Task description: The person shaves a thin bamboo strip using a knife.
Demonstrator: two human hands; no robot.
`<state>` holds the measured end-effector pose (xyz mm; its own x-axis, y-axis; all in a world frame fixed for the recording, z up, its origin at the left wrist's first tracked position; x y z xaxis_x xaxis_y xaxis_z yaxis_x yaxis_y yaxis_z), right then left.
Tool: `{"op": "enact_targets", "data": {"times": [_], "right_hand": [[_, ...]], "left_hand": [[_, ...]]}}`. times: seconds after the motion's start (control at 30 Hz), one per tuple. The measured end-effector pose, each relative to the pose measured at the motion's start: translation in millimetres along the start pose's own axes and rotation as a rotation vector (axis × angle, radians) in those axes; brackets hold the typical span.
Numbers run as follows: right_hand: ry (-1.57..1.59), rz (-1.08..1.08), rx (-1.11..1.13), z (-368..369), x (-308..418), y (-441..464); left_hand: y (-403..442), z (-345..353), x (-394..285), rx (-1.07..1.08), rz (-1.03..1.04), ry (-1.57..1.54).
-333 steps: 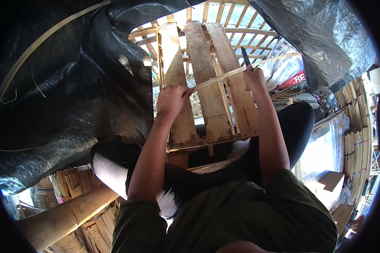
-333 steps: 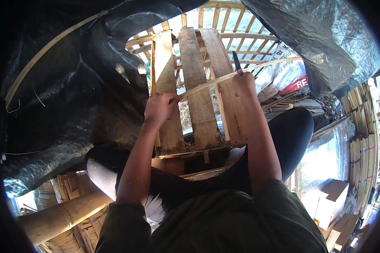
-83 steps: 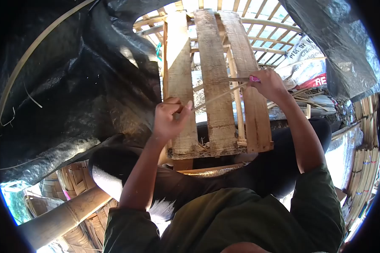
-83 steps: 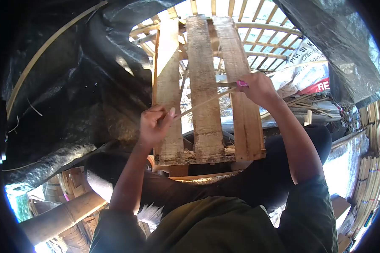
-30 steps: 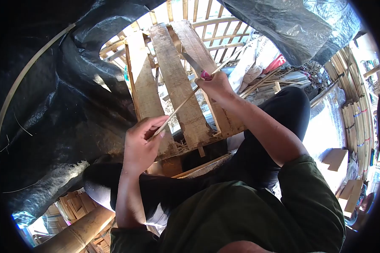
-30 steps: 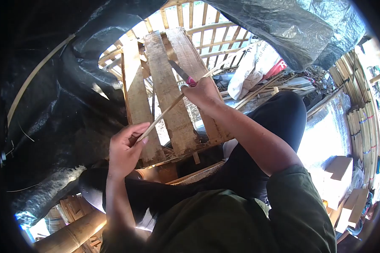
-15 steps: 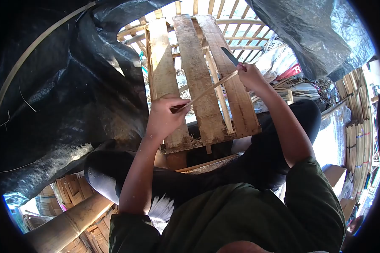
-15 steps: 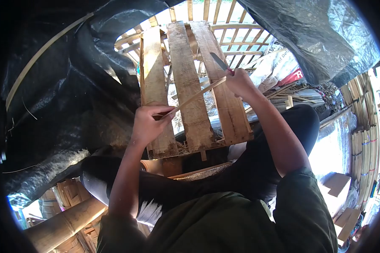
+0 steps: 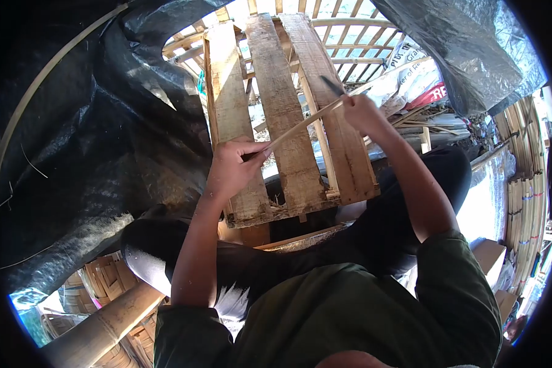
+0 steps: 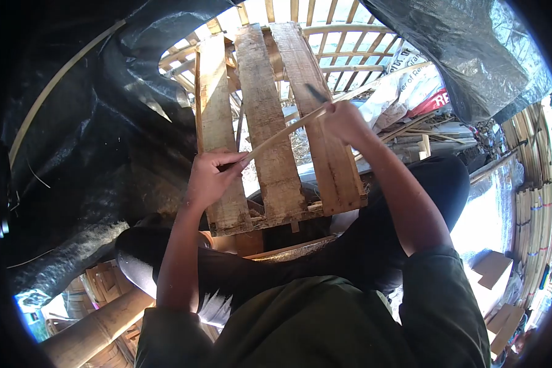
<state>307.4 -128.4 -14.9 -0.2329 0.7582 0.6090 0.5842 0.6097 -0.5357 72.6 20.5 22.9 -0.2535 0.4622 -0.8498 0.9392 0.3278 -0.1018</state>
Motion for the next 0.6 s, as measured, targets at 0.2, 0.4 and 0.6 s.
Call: {"op": "enact_targets", "data": {"times": [0.2,0.4,0.6], "right_hand": [[-0.174,-0.267,-0.234,13,13,2],[0.081,0.132,-0.087,0,-26,8],[0.045,0.165,0.088,-8,-23,16]], "left_hand": [[2,-2,4,0.001,-0.023,-0.006],[6,8,10,0.021,-0.07,-0.06],[2,7,3,0.01,-0.058,0.003]]}}
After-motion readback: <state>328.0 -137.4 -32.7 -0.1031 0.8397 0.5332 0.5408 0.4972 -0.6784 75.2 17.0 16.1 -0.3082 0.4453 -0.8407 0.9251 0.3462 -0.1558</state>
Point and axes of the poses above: each hand's wrist, its own y-axis towards the middle knuckle, its own z-axis out of the palm, x = y × z, the point moved 9 cm from there along y, towards the middle knuckle, and after that the axes turned 11 degrees about x, right-handed, at the moved point
